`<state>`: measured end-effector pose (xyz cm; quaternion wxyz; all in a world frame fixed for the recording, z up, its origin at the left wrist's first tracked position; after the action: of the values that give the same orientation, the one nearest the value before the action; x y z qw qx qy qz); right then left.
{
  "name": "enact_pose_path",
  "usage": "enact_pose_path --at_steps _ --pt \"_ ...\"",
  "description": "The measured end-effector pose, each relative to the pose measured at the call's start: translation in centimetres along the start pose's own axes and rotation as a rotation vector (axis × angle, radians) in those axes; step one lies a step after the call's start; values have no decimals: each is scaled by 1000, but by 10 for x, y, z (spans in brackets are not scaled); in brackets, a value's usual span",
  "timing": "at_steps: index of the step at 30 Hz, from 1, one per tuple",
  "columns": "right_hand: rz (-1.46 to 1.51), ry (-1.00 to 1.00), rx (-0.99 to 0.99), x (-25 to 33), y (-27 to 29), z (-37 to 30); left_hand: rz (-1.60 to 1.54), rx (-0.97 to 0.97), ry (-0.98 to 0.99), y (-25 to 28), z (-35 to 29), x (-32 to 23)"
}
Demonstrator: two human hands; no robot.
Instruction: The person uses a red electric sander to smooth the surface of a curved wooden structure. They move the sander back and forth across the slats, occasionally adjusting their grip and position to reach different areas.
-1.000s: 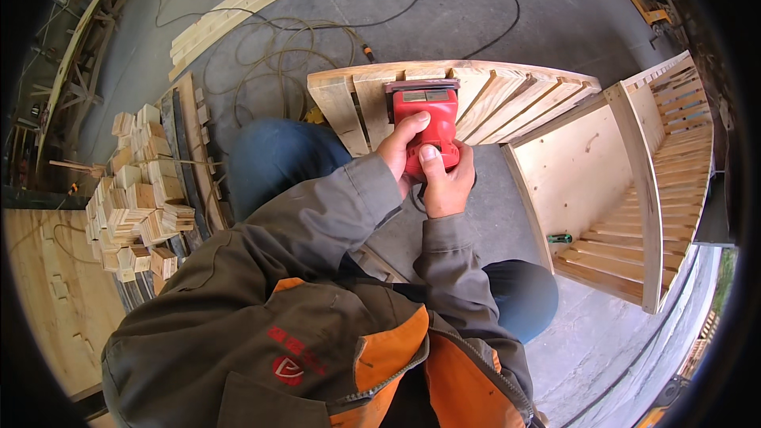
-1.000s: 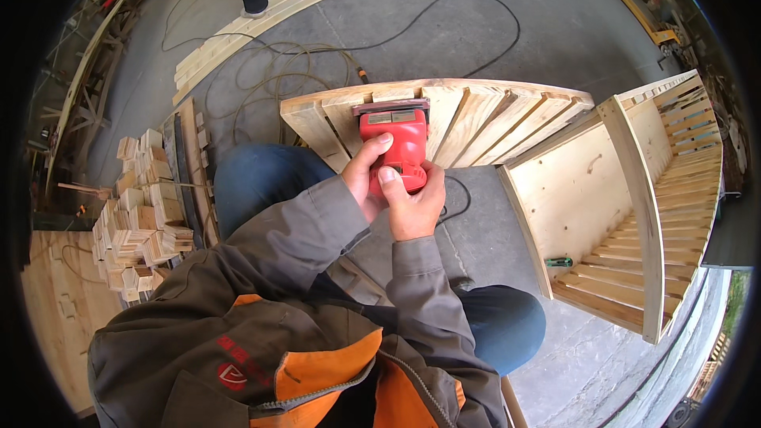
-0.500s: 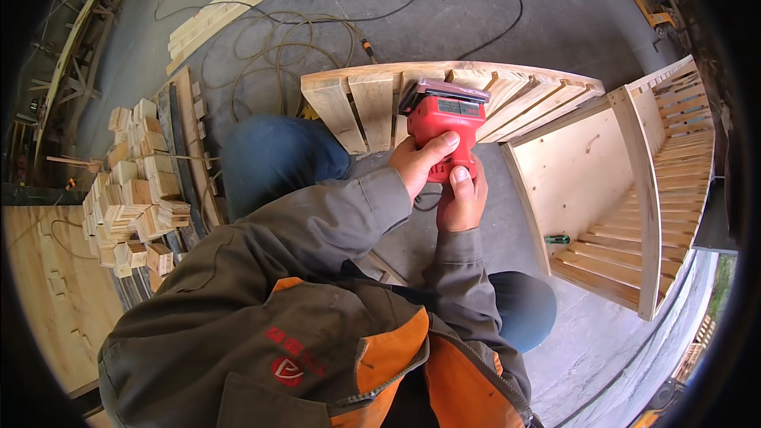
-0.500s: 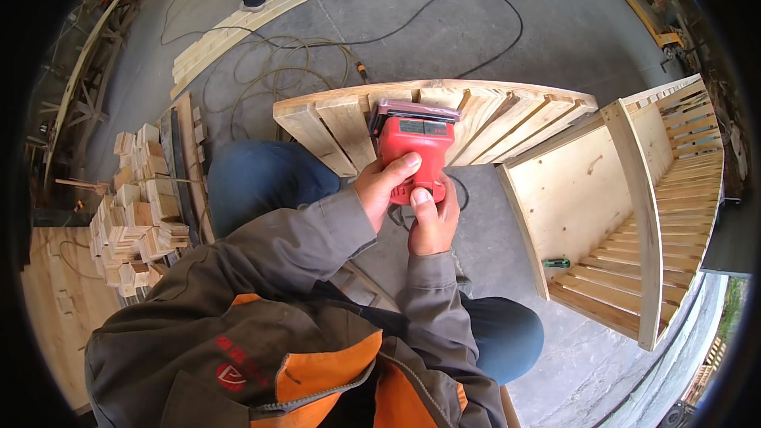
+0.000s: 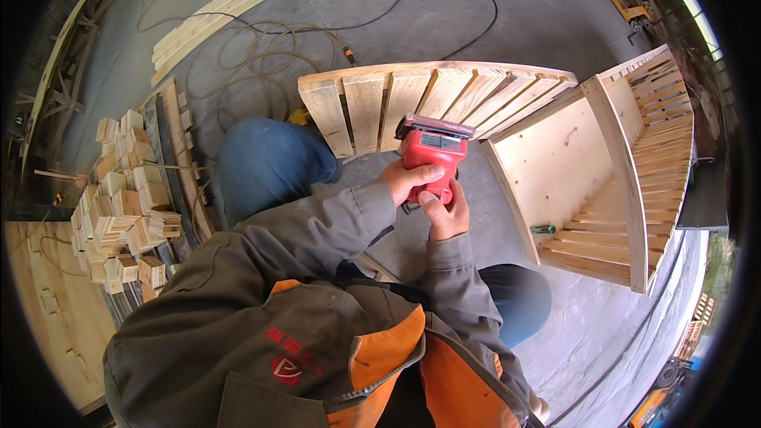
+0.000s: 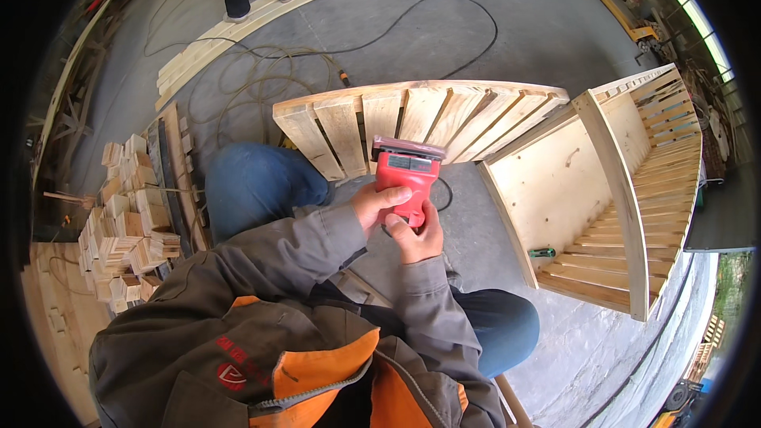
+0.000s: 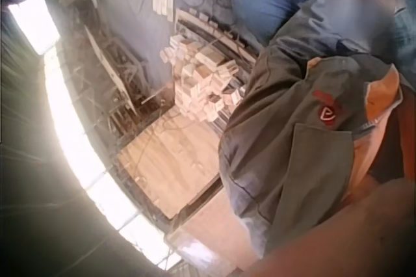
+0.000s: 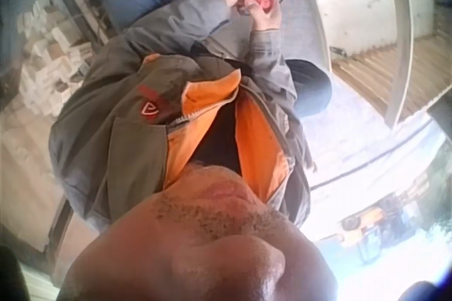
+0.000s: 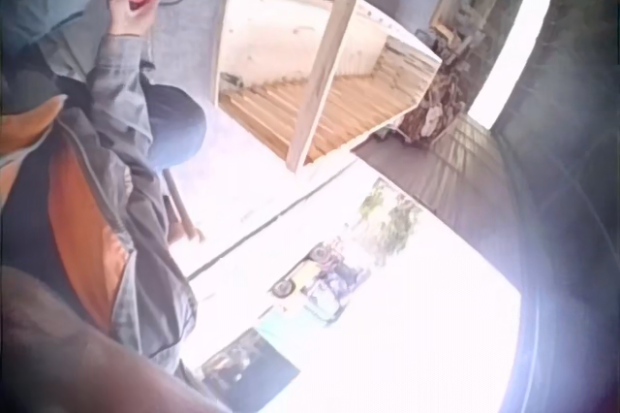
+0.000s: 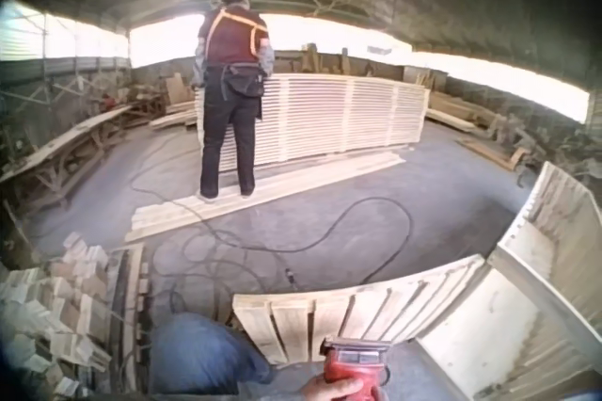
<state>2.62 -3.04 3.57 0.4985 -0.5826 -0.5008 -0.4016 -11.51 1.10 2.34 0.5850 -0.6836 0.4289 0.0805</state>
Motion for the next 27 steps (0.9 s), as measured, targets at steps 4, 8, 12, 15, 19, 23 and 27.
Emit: enact_pose_path --at_steps 4,8,12,15,19,23,27 --pt "-5 19 213 4 -4 -7 -25 20 -78 7 -32 -22" --pt "25 -78 309 6 31 26 18 138 -98 13 -67 -41" --pt "-468 6 235 4 17 97 63 119 -58 26 -93 -46" --pt "-378 61 289 28 -21 138 33 79 -56 33 -106 -45" --pt "-309 130 301 47 -56 161 40 50 -70 47 -115 -52" --pt "-246 146 184 40 -53 163 64 47 -54 60 -115 -51" --pt "-327 136 116 34 -44 164 74 94 -43 54 -113 -51"
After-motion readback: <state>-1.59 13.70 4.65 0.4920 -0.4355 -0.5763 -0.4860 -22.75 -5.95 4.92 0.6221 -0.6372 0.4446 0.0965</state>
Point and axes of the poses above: each hand's wrist, its own z-axis towards the middle knuckle, its own y-axis out of the back of the hand, x = y × z, the point moved 1 cm from there along z, towards the middle knuckle, and after that the axes turned 6 degrees about -z, right-handed, at the moved point
